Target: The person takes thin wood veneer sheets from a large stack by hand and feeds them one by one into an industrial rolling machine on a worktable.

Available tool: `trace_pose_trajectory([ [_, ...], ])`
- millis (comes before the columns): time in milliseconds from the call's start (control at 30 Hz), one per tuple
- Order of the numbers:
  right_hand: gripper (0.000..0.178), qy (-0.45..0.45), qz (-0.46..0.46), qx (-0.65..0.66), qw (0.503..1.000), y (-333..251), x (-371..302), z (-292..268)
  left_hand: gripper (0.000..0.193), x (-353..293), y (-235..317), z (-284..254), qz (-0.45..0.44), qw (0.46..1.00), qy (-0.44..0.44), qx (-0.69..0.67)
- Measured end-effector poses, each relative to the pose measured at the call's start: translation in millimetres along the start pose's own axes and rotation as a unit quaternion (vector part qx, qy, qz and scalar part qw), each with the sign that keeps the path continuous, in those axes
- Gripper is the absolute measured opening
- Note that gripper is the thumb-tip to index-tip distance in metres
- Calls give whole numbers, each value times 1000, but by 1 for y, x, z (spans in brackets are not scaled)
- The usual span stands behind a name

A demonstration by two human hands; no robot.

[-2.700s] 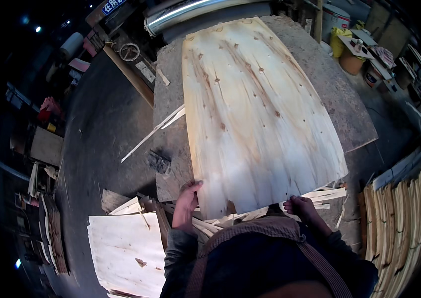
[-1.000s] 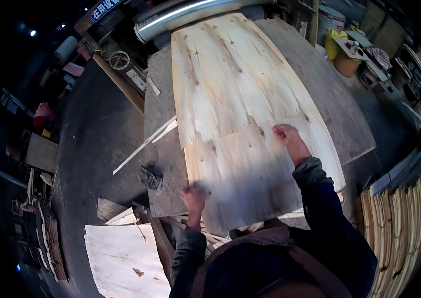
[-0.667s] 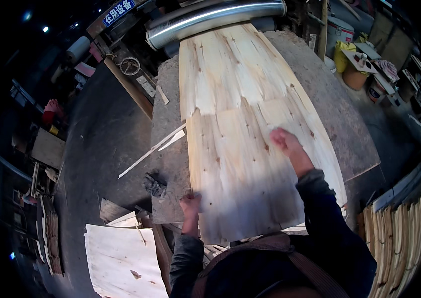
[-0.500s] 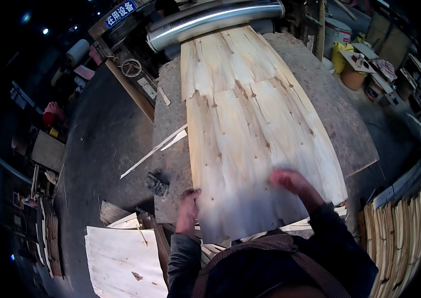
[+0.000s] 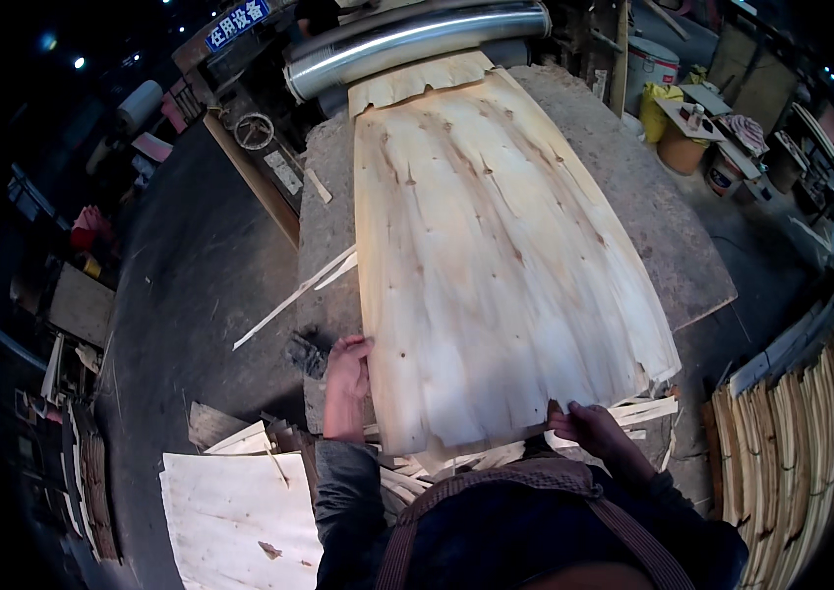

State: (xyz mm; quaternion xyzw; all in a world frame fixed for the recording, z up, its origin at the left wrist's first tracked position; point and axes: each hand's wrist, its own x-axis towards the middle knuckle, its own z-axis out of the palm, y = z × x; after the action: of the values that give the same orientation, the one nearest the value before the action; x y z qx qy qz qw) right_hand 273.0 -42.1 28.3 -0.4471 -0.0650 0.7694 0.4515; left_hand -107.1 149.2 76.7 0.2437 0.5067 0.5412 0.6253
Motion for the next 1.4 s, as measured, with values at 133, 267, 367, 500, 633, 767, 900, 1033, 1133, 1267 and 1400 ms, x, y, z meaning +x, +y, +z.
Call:
trace_pose_trajectory([
  [133, 29, 5, -21, 2, 1000, -17, 40, 17, 35, 24, -67, -51, 119, 930, 66, 343],
  [267, 29, -2, -77, -29, 997, -50, 102, 33, 59, -8, -111, -42, 149, 820, 15, 552],
  [367, 28, -11, -106, -22, 994, -76, 164, 44, 66, -28, -150, -27, 123, 739, 96, 656],
  [500, 23, 33, -91, 7, 995, -118, 221, 83, 69, -36, -148, -18, 97, 749, 94, 649],
  [633, 20, -63, -104, 57, 991, -141, 256, 100, 67, -32, -156, -25, 123, 744, 94, 650],
  [767, 17, -144, -95, -26, 985, -141, 257, 93, 62, -18, -162, -37, 114, 808, 100, 570],
  [900, 26, -141, -27, -114, 983, -88, 203, 67, 47, -15, -152, -41, 133, 889, 97, 428],
  [1033, 30, -177, 85, -110, 974, -32, 121, 15, 36, -25, -126, -22, 117, 965, 42, 232],
  [1133, 35, -57, 167, -107, 978, -3, 68, -7, 37, -48, -96, 12, 90, 993, -3, 70],
  [1267, 40, -6, 187, -129, 974, 14, 28, -30, 38, -60, -69, 26, 113, 992, -49, 19],
  [1400, 46, -46, 183, -119, 975, 10, 7, -32, 36, -71, -41, 43, 118, 991, -51, -27],
])
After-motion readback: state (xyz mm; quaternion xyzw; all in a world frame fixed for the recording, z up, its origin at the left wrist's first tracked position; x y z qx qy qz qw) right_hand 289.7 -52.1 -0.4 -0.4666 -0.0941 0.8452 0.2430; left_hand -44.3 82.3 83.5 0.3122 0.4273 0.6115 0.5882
